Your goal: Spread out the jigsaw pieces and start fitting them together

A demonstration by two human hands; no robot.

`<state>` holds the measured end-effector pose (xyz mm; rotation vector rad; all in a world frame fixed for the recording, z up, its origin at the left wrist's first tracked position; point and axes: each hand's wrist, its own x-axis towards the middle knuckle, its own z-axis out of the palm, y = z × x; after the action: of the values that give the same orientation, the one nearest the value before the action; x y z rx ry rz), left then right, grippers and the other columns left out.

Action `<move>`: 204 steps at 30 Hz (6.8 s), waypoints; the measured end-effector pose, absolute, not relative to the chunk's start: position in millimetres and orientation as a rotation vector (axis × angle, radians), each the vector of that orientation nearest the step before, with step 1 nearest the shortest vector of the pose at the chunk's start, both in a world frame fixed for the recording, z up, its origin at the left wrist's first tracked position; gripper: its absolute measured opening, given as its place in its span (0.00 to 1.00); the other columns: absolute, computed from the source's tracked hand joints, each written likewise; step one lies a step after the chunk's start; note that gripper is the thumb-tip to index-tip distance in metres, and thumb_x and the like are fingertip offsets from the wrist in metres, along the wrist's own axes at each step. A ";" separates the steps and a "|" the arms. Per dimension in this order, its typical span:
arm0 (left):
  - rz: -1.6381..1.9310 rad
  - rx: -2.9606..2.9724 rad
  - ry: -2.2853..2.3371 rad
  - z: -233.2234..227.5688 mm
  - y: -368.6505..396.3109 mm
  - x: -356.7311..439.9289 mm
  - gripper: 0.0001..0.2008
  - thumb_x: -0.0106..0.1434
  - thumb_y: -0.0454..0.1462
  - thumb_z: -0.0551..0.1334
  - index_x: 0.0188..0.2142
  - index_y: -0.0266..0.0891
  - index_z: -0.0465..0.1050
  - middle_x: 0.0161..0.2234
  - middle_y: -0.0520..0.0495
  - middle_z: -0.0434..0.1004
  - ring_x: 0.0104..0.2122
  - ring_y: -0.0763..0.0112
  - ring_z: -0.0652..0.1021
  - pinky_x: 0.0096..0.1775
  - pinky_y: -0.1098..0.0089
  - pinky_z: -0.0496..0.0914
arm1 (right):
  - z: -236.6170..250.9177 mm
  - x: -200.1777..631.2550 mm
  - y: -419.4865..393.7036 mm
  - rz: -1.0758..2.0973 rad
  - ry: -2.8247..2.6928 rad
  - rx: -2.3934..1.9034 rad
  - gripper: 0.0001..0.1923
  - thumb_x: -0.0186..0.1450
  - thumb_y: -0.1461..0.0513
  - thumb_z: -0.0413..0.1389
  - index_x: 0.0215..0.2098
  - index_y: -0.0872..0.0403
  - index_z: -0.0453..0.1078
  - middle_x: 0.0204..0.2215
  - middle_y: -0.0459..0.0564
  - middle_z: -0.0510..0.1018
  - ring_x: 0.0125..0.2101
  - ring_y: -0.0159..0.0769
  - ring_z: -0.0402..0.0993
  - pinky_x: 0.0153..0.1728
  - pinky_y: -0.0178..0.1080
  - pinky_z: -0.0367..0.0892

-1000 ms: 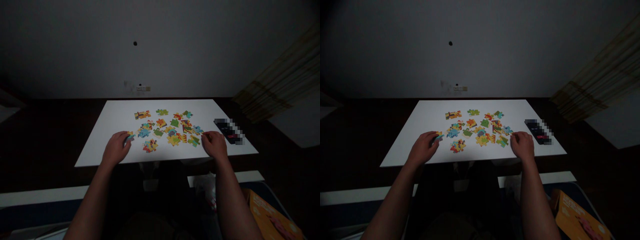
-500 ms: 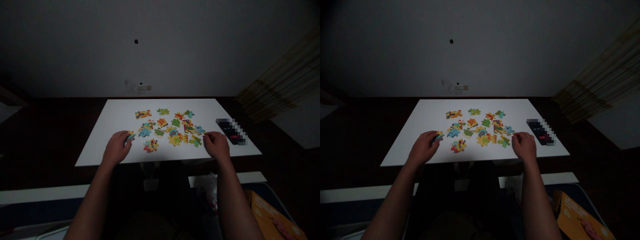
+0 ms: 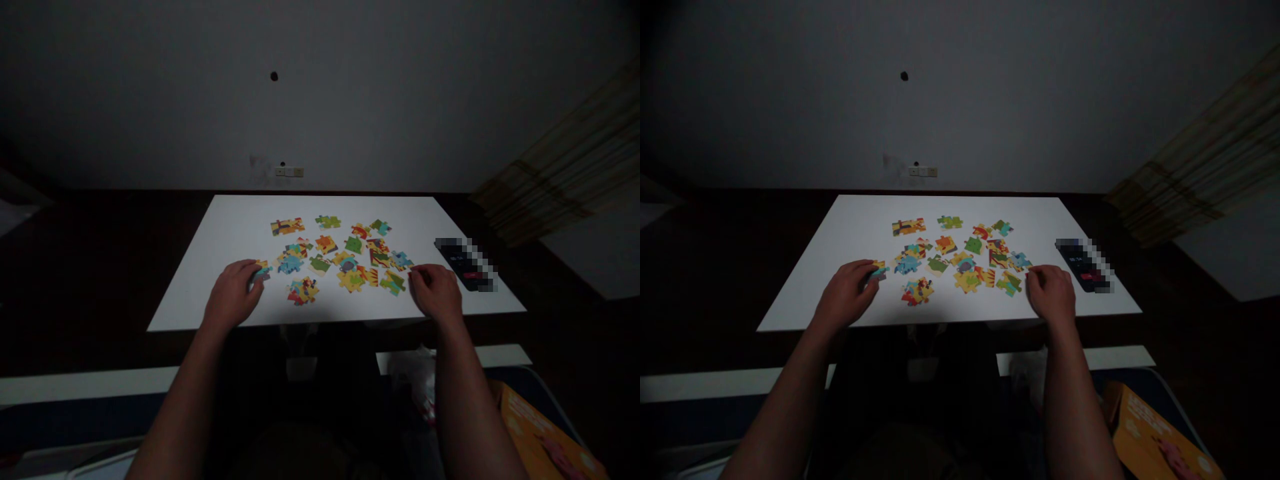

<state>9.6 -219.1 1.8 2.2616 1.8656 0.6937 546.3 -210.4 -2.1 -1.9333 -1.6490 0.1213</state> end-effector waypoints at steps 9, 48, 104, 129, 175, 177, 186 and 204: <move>0.698 2.232 1.869 3.9 -221.1 12.1 0.22 0.79 0.44 0.62 0.64 0.43 0.87 0.70 0.32 0.89 0.70 0.37 0.85 0.75 0.34 0.78 | 5.8 542.8 -211.3 0.145 -1.659 -1.942 0.18 0.77 0.49 0.56 0.47 0.43 0.88 0.54 0.68 0.91 0.59 0.72 0.84 0.68 0.73 0.75; 0.688 2.218 1.872 3.9 -221.0 12.0 0.22 0.80 0.45 0.62 0.64 0.42 0.87 0.70 0.31 0.89 0.71 0.37 0.84 0.76 0.34 0.78 | 0.2 545.1 -210.8 0.121 -1.654 -1.946 0.16 0.78 0.50 0.57 0.45 0.46 0.86 0.54 0.68 0.90 0.59 0.69 0.83 0.69 0.69 0.75; 0.761 2.230 1.851 -0.4 -219.2 9.5 0.19 0.80 0.45 0.64 0.61 0.44 0.88 0.67 0.34 0.90 0.68 0.38 0.85 0.72 0.33 0.79 | -5.0 545.8 -209.2 0.079 -1.624 -1.968 0.10 0.76 0.55 0.60 0.43 0.42 0.85 0.52 0.64 0.91 0.56 0.64 0.83 0.65 0.65 0.75; 0.678 2.279 1.784 -0.8 -214.0 9.9 0.26 0.85 0.53 0.60 0.70 0.46 0.85 0.73 0.34 0.87 0.74 0.35 0.80 0.76 0.31 0.74 | -4.4 544.5 -208.9 0.091 -1.604 -1.932 0.15 0.75 0.51 0.57 0.44 0.46 0.85 0.52 0.67 0.91 0.56 0.66 0.82 0.64 0.66 0.75; 0.790 2.178 1.769 7.3 -217.9 9.8 0.24 0.76 0.48 0.65 0.67 0.48 0.85 0.68 0.34 0.90 0.69 0.38 0.85 0.73 0.34 0.79 | -11.7 411.0 -235.2 0.337 -1.596 -1.691 0.20 0.74 0.50 0.59 0.58 0.49 0.78 0.54 0.65 0.85 0.59 0.64 0.80 0.65 0.64 0.76; 0.790 2.180 1.764 7.5 -218.0 10.1 0.24 0.76 0.48 0.64 0.66 0.48 0.85 0.68 0.33 0.90 0.69 0.38 0.85 0.73 0.34 0.79 | -7.9 411.6 -239.5 0.361 -1.510 -1.666 0.20 0.77 0.49 0.56 0.58 0.48 0.79 0.54 0.63 0.86 0.56 0.62 0.83 0.62 0.63 0.79; 0.760 2.191 1.763 9.0 -218.4 10.5 0.23 0.77 0.49 0.63 0.64 0.47 0.86 0.67 0.34 0.90 0.69 0.37 0.85 0.73 0.35 0.79 | 15.5 385.2 -237.0 0.580 -1.419 -1.507 0.26 0.74 0.41 0.64 0.62 0.43 0.81 0.56 0.61 0.91 0.51 0.61 0.89 0.54 0.61 0.86; 0.758 2.186 1.743 3.2 -219.1 8.6 0.22 0.77 0.42 0.66 0.66 0.47 0.86 0.68 0.34 0.90 0.70 0.39 0.84 0.75 0.36 0.77 | 1.8 365.8 -211.3 0.658 -1.629 -1.449 0.20 0.78 0.44 0.61 0.55 0.45 0.87 0.53 0.62 0.95 0.47 0.63 0.92 0.55 0.64 0.86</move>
<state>8.6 -219.1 3.2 2.1864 1.7430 0.7581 365.8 -211.3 1.8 -1.4492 -1.6287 0.6582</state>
